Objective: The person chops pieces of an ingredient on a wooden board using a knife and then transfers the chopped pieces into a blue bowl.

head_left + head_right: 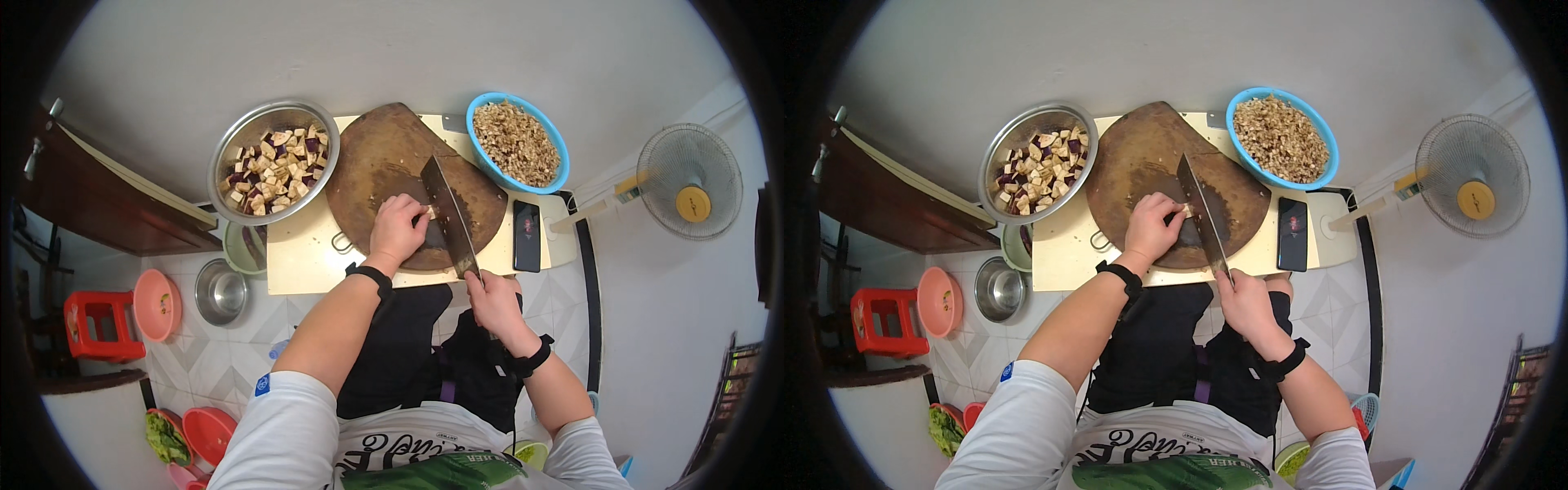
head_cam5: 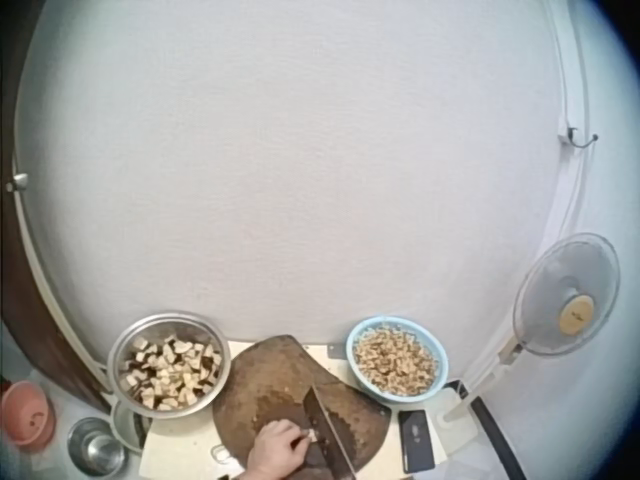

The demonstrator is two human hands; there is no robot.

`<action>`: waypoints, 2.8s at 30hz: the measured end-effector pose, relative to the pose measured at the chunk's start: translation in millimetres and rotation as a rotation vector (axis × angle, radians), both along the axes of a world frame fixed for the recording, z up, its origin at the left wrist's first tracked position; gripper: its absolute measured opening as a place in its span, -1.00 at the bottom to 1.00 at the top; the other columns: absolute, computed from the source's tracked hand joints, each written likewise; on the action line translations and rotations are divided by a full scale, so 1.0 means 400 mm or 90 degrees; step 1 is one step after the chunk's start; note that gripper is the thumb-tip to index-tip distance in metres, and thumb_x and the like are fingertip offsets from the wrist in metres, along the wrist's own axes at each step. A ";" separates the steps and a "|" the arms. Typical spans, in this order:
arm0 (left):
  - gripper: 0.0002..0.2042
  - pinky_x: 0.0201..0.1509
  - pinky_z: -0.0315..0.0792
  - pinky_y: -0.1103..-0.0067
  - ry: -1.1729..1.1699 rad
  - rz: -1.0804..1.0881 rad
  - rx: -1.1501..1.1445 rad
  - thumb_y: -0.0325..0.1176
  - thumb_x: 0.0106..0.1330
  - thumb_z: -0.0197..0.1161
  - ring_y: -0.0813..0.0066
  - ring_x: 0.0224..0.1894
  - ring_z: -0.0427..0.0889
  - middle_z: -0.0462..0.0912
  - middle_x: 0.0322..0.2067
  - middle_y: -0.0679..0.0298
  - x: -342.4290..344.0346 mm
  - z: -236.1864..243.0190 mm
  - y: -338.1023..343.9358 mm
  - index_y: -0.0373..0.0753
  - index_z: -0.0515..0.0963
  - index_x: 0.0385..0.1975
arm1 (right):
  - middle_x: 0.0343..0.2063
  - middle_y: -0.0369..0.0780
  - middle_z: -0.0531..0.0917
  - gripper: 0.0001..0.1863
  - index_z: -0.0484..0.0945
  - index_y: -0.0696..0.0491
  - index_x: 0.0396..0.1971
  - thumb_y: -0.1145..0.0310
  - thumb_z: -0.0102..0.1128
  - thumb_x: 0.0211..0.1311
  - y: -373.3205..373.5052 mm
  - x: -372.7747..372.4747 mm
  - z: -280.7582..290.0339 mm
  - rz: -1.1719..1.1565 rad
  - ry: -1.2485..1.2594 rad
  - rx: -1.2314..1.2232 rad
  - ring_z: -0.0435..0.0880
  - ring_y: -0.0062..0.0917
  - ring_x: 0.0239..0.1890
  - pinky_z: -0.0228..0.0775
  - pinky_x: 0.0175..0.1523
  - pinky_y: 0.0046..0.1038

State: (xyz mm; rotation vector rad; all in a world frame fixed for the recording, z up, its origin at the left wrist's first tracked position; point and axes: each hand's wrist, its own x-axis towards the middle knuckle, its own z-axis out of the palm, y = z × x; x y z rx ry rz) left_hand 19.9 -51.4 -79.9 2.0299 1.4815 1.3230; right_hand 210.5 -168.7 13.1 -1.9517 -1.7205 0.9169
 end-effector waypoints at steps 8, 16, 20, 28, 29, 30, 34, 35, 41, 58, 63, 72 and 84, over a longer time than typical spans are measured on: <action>-0.93 -0.06 0.48 0.34 0.009 0.002 0.025 -0.39 0.15 0.38 0.16 -0.22 0.57 0.59 -0.37 0.24 0.003 0.005 -0.001 -0.21 0.67 -0.42 | -0.58 0.15 0.60 -0.55 0.58 0.30 -0.46 0.17 0.06 0.44 0.028 -0.010 0.022 0.022 -0.013 -0.013 0.66 0.08 -0.42 0.46 -0.27 -0.07; -0.93 -0.07 0.46 0.34 0.011 0.000 0.024 -0.39 0.15 0.38 0.16 -0.23 0.56 0.58 -0.37 0.24 0.002 -0.002 0.000 -0.21 0.66 -0.43 | -0.61 0.13 0.62 -0.54 0.59 0.30 -0.44 0.17 0.00 0.45 0.078 -0.039 0.025 0.049 -0.039 -0.023 0.68 0.06 -0.43 0.52 -0.23 -0.07; -0.94 -0.03 0.44 0.33 0.007 -0.001 0.007 -0.37 0.17 0.36 0.20 -0.18 0.55 0.56 -0.36 0.27 0.003 -0.003 -0.001 -0.18 0.66 -0.44 | -0.66 0.10 0.61 -0.55 0.61 0.29 -0.45 0.20 -0.02 0.44 0.118 -0.062 0.017 0.029 -0.014 -0.060 0.69 -0.02 -0.53 0.56 -0.27 -0.10; -0.94 -0.01 0.46 0.34 -0.001 0.002 -0.003 -0.37 0.15 0.36 0.17 -0.18 0.56 0.58 -0.35 0.23 0.003 0.000 0.000 -0.19 0.67 -0.43 | -0.80 -0.05 0.55 -0.52 0.56 0.32 -0.48 0.18 -0.01 0.46 0.251 -0.103 -0.036 0.038 -0.017 0.018 0.61 -0.25 -0.78 0.49 -0.56 -0.27; -0.94 -0.01 0.46 0.34 0.001 0.000 -0.001 -0.37 0.15 0.36 0.17 -0.18 0.56 0.58 -0.35 0.23 0.006 0.003 -0.002 -0.19 0.67 -0.43 | -0.79 -0.04 0.55 -0.52 0.56 0.31 -0.48 0.17 0.01 0.45 0.261 -0.094 -0.055 0.039 -0.047 0.075 0.62 -0.23 -0.76 0.51 -0.54 -0.25; -0.93 -0.01 0.46 0.34 -0.003 -0.006 -0.003 -0.37 0.15 0.36 0.17 -0.17 0.56 0.59 -0.35 0.23 0.011 0.006 -0.004 -0.19 0.67 -0.43 | -0.78 -0.04 0.56 -0.53 0.57 0.30 -0.49 0.16 0.03 0.44 0.267 -0.083 -0.066 0.040 -0.078 0.131 0.62 -0.22 -0.75 0.52 -0.51 -0.24; -0.93 0.00 0.46 0.34 0.002 -0.001 -0.008 -0.39 0.14 0.35 0.16 -0.17 0.56 0.60 -0.33 0.22 0.000 0.004 -0.002 -0.21 0.66 -0.41 | -0.54 0.19 0.64 -0.57 0.62 0.30 -0.45 0.18 0.08 0.38 0.199 -0.074 -0.007 0.000 -0.034 0.064 0.68 0.12 -0.37 0.53 -0.13 -0.04; -0.93 0.00 0.46 0.34 0.001 -0.003 -0.010 -0.39 0.14 0.35 0.16 -0.17 0.56 0.60 -0.33 0.22 0.000 0.004 -0.003 -0.21 0.66 -0.41 | -0.54 0.19 0.64 -0.57 0.62 0.30 -0.45 0.18 0.08 0.38 0.181 -0.073 0.009 -0.002 -0.036 0.062 0.68 0.12 -0.37 0.53 -0.13 -0.04; -0.91 -0.05 0.48 0.34 0.006 0.003 0.002 -0.41 0.14 0.37 0.13 -0.20 0.58 0.60 -0.35 0.21 0.003 0.006 -0.005 -0.23 0.66 -0.40 | -0.56 0.18 0.62 -0.58 0.59 0.31 -0.47 0.20 0.09 0.39 0.122 -0.066 0.024 -0.051 0.037 -0.053 0.67 0.10 -0.40 0.51 -0.19 -0.06; -0.92 -0.05 0.48 0.33 0.008 0.004 0.016 -0.40 0.14 0.38 0.13 -0.21 0.57 0.59 -0.37 0.20 0.002 0.005 -0.003 -0.23 0.65 -0.42 | -0.49 0.18 0.64 -0.59 0.62 0.28 -0.43 0.19 0.08 0.39 0.098 -0.050 -0.023 -0.002 -0.015 0.038 0.66 0.12 -0.31 0.49 -0.16 -0.03; -0.92 -0.03 0.46 0.33 0.006 0.000 0.002 -0.39 0.14 0.37 0.15 -0.20 0.56 0.58 -0.36 0.21 0.001 0.008 -0.005 -0.22 0.66 -0.42 | -0.54 0.18 0.62 -0.58 0.60 0.29 -0.43 0.19 0.07 0.41 0.019 -0.030 0.018 0.001 -0.031 -0.024 0.66 0.11 -0.36 0.49 -0.20 -0.03; -0.93 -0.06 0.47 0.33 0.009 -0.001 0.016 -0.40 0.14 0.37 0.14 -0.21 0.56 0.58 -0.37 0.22 0.000 0.006 -0.004 -0.22 0.66 -0.42 | -0.66 0.12 0.60 -0.57 0.58 0.31 -0.45 0.21 0.04 0.42 0.012 -0.015 0.026 0.044 -0.024 -0.036 0.67 0.04 -0.49 0.52 -0.26 -0.08; -0.92 -0.04 0.47 0.33 0.006 0.000 0.015 -0.41 0.14 0.37 0.13 -0.20 0.56 0.59 -0.36 0.21 0.003 0.002 -0.003 -0.23 0.66 -0.41 | -0.66 0.11 0.62 -0.55 0.61 0.34 -0.45 0.20 0.02 0.40 0.207 -0.101 -0.005 0.030 -0.012 -0.030 0.69 -0.04 -0.58 0.58 -0.29 -0.13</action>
